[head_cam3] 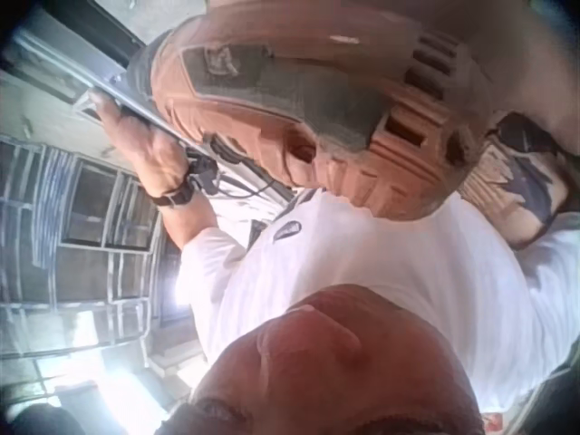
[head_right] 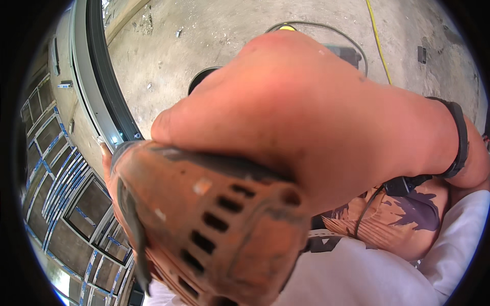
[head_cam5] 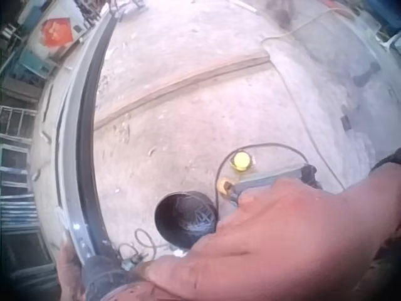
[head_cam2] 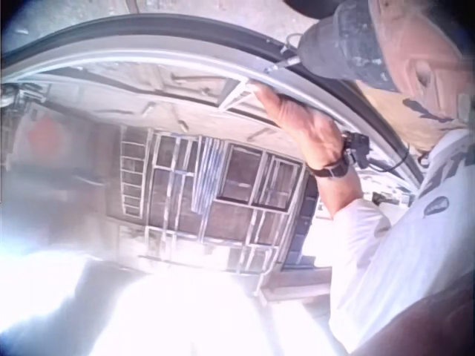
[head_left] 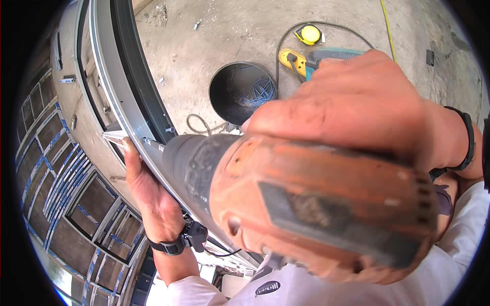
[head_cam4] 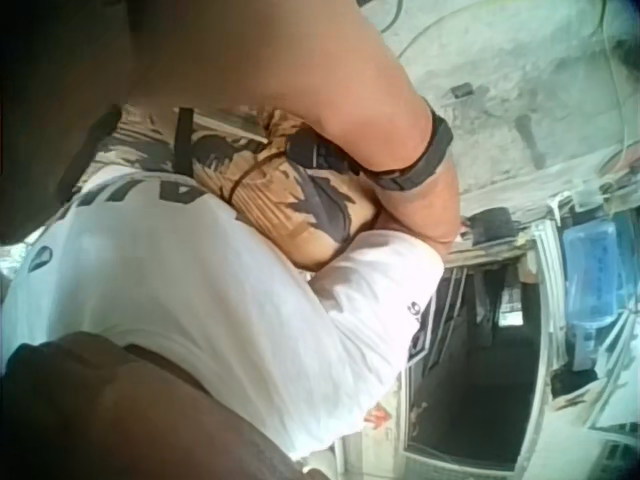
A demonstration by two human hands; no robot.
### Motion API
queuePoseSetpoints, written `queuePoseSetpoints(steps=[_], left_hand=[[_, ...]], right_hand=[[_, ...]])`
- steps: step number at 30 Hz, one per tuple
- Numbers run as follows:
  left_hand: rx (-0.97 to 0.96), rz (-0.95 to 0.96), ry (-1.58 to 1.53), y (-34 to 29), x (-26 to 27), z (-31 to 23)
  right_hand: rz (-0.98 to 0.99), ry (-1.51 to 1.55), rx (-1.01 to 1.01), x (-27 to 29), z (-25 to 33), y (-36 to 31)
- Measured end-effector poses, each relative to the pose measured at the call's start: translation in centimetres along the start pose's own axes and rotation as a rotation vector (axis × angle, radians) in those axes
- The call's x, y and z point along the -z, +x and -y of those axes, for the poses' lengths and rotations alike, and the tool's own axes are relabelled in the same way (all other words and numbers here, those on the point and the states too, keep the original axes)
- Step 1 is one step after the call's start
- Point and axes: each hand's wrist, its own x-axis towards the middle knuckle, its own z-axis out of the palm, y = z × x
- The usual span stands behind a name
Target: Assemble a metal window frame by attaching corners and drilling holes.
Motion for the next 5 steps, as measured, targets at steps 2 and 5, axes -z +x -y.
queuePoseSetpoints(steps=[2,5], left_hand=[[-0.016,0.007,-0.002,-0.1,0.4,-0.1],[-0.057,0.018,0.024,-0.2,-1.6,0.1]], right_hand=[[-0.007,-0.011,0.011,-0.2,0.1,0.2],[-0.003,0.071,-0.010,-0.1,-0.4,0.2]])
